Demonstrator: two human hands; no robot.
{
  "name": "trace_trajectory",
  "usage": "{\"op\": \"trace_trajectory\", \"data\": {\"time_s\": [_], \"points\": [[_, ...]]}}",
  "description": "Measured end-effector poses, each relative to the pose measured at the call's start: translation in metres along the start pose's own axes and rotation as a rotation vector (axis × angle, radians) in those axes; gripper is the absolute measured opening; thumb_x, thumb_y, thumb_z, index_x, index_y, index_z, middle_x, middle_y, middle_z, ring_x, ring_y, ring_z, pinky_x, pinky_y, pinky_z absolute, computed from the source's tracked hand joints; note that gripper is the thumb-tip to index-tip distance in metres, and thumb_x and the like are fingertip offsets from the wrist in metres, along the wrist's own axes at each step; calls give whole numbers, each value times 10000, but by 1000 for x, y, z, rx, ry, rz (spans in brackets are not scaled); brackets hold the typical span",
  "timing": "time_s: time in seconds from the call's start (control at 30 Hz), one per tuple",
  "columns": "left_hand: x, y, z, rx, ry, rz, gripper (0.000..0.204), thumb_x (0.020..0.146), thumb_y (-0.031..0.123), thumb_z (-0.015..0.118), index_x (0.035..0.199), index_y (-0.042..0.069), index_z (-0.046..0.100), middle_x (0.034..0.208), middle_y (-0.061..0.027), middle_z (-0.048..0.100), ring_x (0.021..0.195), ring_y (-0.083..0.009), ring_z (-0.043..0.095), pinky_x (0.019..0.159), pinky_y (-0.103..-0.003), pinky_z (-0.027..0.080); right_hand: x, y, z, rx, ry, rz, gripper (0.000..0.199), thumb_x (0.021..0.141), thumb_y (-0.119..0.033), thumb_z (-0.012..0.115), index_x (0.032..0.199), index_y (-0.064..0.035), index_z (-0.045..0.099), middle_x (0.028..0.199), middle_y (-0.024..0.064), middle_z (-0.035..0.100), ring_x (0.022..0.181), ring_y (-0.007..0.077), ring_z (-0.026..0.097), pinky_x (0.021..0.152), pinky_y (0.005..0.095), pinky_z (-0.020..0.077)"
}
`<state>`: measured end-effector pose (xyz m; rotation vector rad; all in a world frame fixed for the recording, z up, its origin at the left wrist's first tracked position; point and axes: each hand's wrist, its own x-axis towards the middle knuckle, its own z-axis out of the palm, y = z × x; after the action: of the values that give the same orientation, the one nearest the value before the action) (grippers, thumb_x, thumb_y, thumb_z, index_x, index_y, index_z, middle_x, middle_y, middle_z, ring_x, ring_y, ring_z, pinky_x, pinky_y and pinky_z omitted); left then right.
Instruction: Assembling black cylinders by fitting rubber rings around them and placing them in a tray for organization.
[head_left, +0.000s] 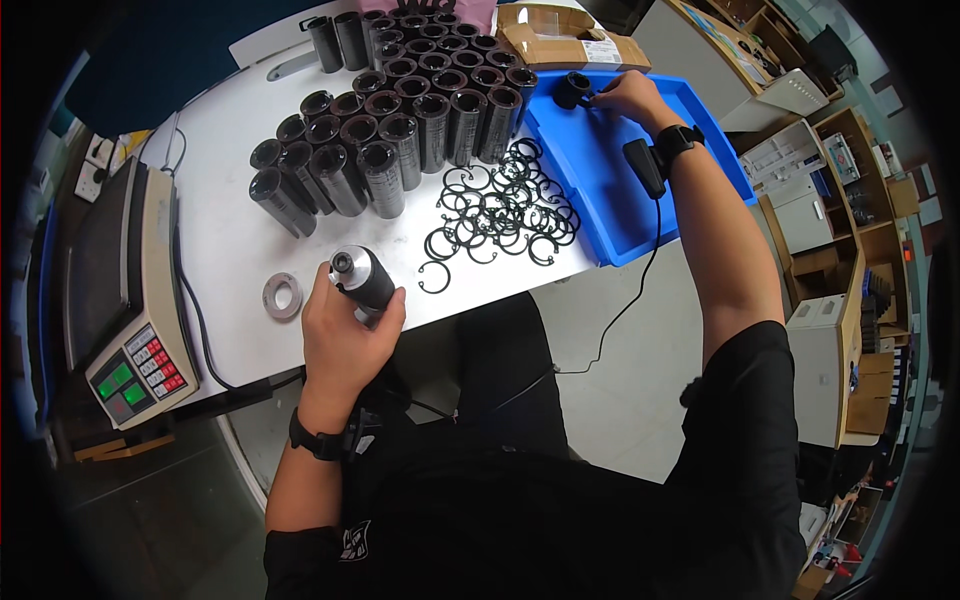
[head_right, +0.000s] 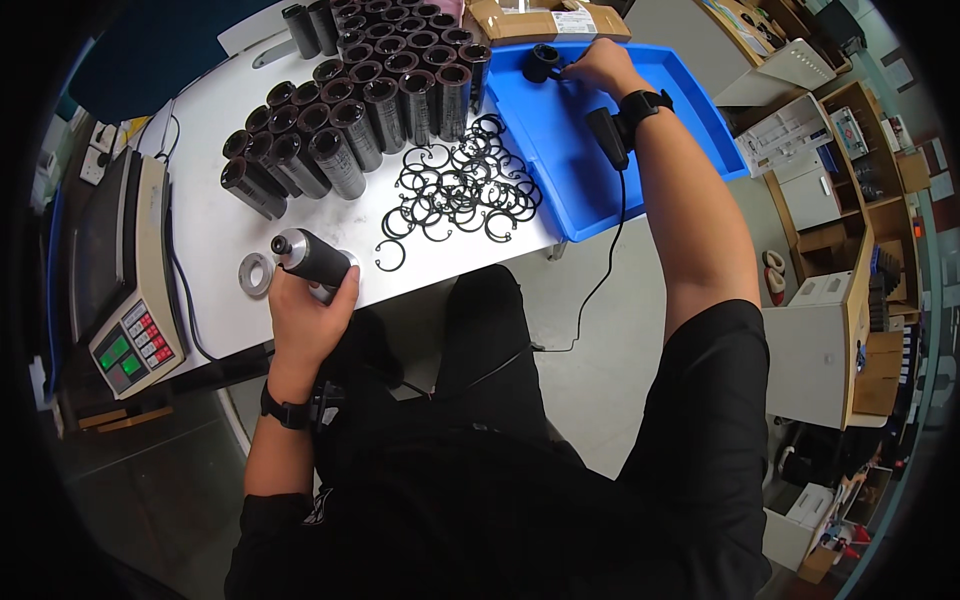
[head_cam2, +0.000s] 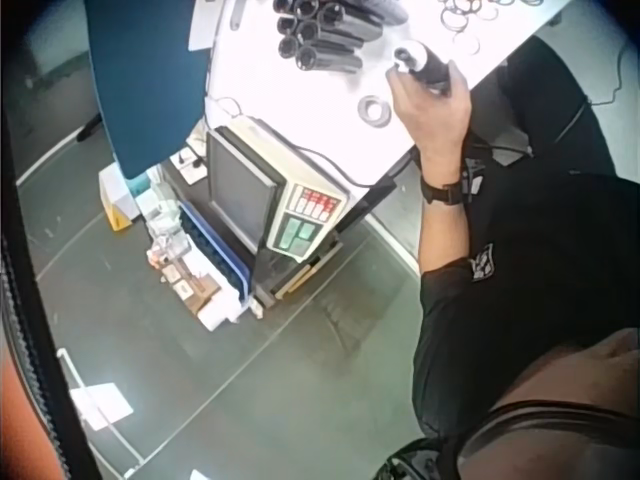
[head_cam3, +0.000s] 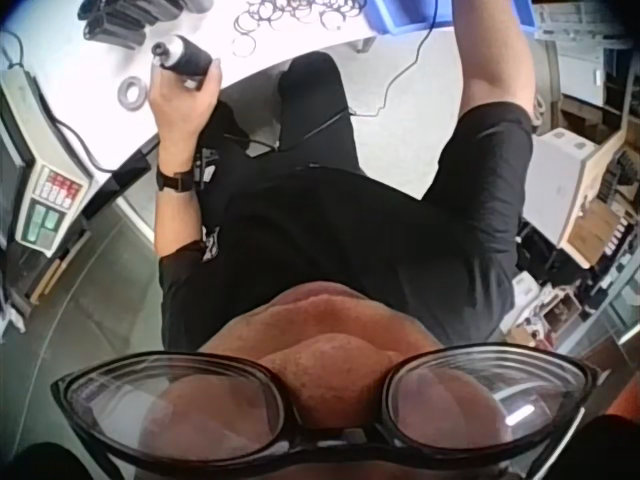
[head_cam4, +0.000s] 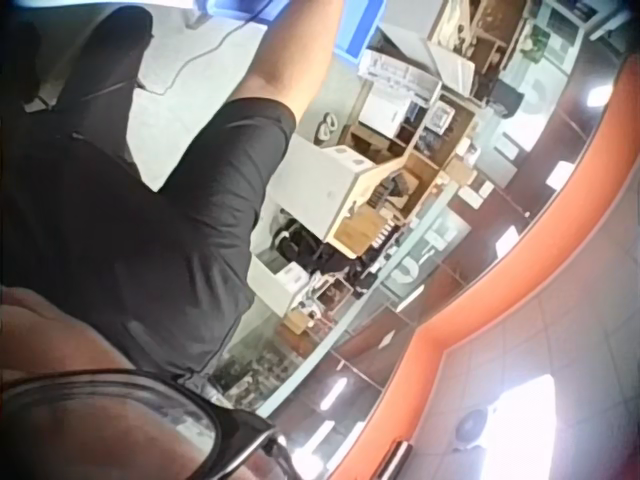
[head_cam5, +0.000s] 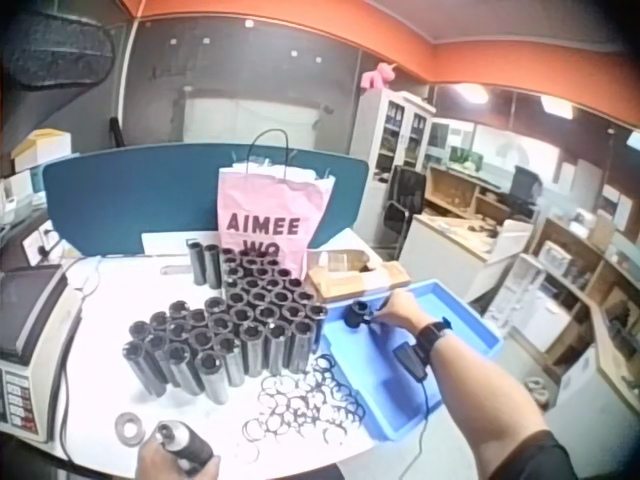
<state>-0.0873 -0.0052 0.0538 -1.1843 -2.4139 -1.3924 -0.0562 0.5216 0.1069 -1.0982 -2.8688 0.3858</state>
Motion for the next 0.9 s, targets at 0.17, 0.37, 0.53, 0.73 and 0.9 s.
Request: {"op": "trace_trajectory", "data": {"time_s": [0.17,0.37,0.53,0.73,0.9], "points": [[-1,-2,0,18,-2,-5,339,819,130,848,1032,-12,626,933,-142,615,763,-338,672,646,-424,535,-28,18,-22,104,101,-33,389,808,-374,868,995,-34,845,823,109,795,737,200,764,755,327,599],[-3,-6,1,77,10,36,441,811,158,865,1106,-29,597,921,-152,600,759,-347,657,651,-437,531,-141,-5,-55,426,114,-149,416,897,-249,843,1183,46,775,986,106,791,851,167,729,803,313,573],[-5,-1,0,61,93,28,532,807,168,880,1185,-18,555,913,-140,582,761,-315,633,672,-440,522,-228,-38,-59,898,1,-230,424,917,-175,831,1255,62,733,1027,114,783,893,165,710,865,300,553],[-24,-7,4,75,325,179,683,776,147,908,1316,6,516,1031,-135,620,846,-288,643,730,-410,534,-292,-67,-44,1134,-134,-245,430,889,-145,851,1256,48,734,1034,121,786,895,160,708,891,311,563],[-41,20,-3,-23,411,512,745,762,117,921,1385,23,523,1156,-157,647,936,-301,668,797,-396,559,-323,-100,-36,1224,-321,-234,458,847,-140,884,1241,43,738,1047,126,790,906,166,722,905,321,577]]}}
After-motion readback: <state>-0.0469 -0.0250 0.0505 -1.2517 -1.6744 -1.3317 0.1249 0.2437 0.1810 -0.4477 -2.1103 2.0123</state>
